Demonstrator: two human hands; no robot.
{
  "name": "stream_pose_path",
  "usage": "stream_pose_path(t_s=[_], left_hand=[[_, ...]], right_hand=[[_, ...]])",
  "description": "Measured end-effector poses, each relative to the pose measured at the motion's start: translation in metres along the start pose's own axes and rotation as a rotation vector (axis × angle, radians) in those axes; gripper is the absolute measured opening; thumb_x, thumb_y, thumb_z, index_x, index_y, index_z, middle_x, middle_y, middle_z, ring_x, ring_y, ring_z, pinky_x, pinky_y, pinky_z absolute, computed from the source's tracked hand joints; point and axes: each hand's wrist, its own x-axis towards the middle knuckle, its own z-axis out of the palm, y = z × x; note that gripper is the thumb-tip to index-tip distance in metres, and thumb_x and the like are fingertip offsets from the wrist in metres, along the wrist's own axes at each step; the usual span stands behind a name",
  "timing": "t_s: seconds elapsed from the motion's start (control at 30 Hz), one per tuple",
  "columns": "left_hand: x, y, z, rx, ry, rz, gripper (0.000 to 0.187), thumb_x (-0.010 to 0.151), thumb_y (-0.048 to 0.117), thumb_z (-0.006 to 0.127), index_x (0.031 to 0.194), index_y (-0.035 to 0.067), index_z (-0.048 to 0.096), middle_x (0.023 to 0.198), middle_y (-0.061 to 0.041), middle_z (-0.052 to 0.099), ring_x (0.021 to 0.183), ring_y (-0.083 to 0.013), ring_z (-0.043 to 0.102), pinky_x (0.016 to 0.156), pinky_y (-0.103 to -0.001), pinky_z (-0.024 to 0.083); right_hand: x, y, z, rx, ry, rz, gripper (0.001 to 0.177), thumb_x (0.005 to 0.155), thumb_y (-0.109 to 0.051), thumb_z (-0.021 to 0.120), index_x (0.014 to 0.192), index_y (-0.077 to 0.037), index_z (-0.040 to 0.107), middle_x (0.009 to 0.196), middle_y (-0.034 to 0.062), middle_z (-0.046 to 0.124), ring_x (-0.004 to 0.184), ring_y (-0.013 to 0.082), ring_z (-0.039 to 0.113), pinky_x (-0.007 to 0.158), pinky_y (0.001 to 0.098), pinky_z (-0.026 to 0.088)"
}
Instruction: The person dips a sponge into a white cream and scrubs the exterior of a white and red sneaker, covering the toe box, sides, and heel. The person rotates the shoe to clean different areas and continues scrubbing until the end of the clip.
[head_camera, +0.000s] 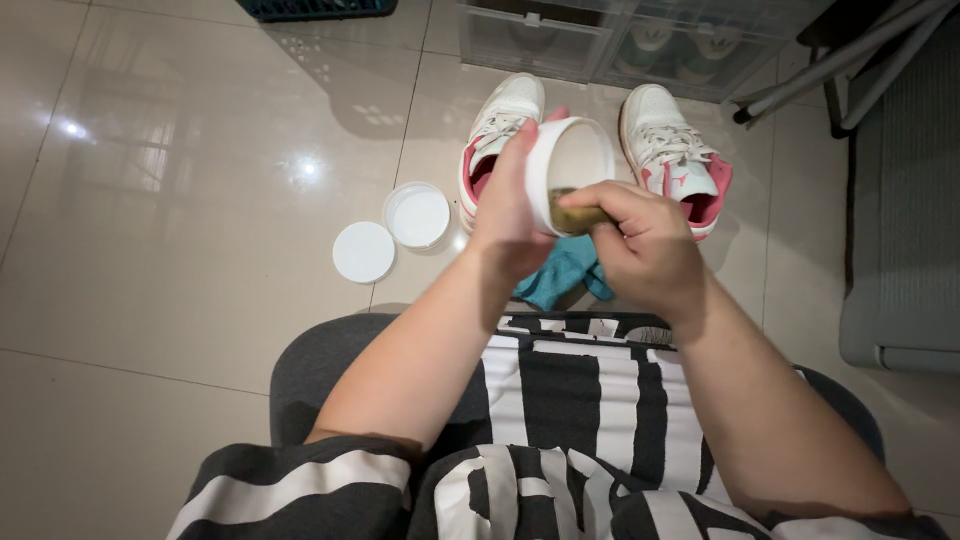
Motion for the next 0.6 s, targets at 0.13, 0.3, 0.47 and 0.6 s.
stream_pose_path(t_s=[0.13,0.3,0.47,0.6], left_hand=[[0.003,0.004,0.008,-0.048,0.019,-0.068,0.057,0.104,0.049,0.045,0.149,0.013,0.046,0.134,-0.011,0.061,0.122,-0.0289,0.06,0.103,-0.048,0.051],[0.005,0.008,0.007,-0.082,0.088,-0.016,0.054,0.103,0.047,0.049,0.141,0.009,0.053,0.13,-0.012,0.065,0.121,-0.0302,0.064,0.1,-0.051,0.054],[0.009,-0.005,0.0,-0.066,0.098,-0.013,0.053,0.103,0.049,0.048,0.14,0.011,0.053,0.127,-0.011,0.065,0.117,-0.0271,0.064,0.097,-0.048,0.054],[0.011,-0.021,0.001,-0.007,0.128,0.037,0.055,0.106,0.045,0.048,0.146,0.007,0.051,0.124,-0.01,0.064,0.113,-0.0233,0.062,0.096,-0.041,0.052]], right_hand=[[0.01,0.036,-0.03,0.847,0.021,0.439,0.033,0.093,0.009,0.049,0.12,0.004,0.067,0.119,0.0154,0.072,0.111,0.024,0.071,0.106,0.036,0.057],[0.012,0.043,-0.041,1.241,0.406,0.633,0.038,0.093,0.002,0.058,0.132,0.007,0.061,0.124,0.0153,0.072,0.114,0.0225,0.073,0.109,0.0363,0.055],[0.009,0.024,0.001,0.541,0.388,0.257,0.031,0.102,0.005,0.054,0.132,0.005,0.062,0.126,0.0139,0.069,0.114,0.0225,0.068,0.104,0.0331,0.054],[0.005,0.001,0.022,-0.115,0.285,0.015,0.034,0.094,0.01,0.052,0.124,0.006,0.067,0.119,0.0139,0.069,0.109,0.0206,0.07,0.099,0.0292,0.055]])
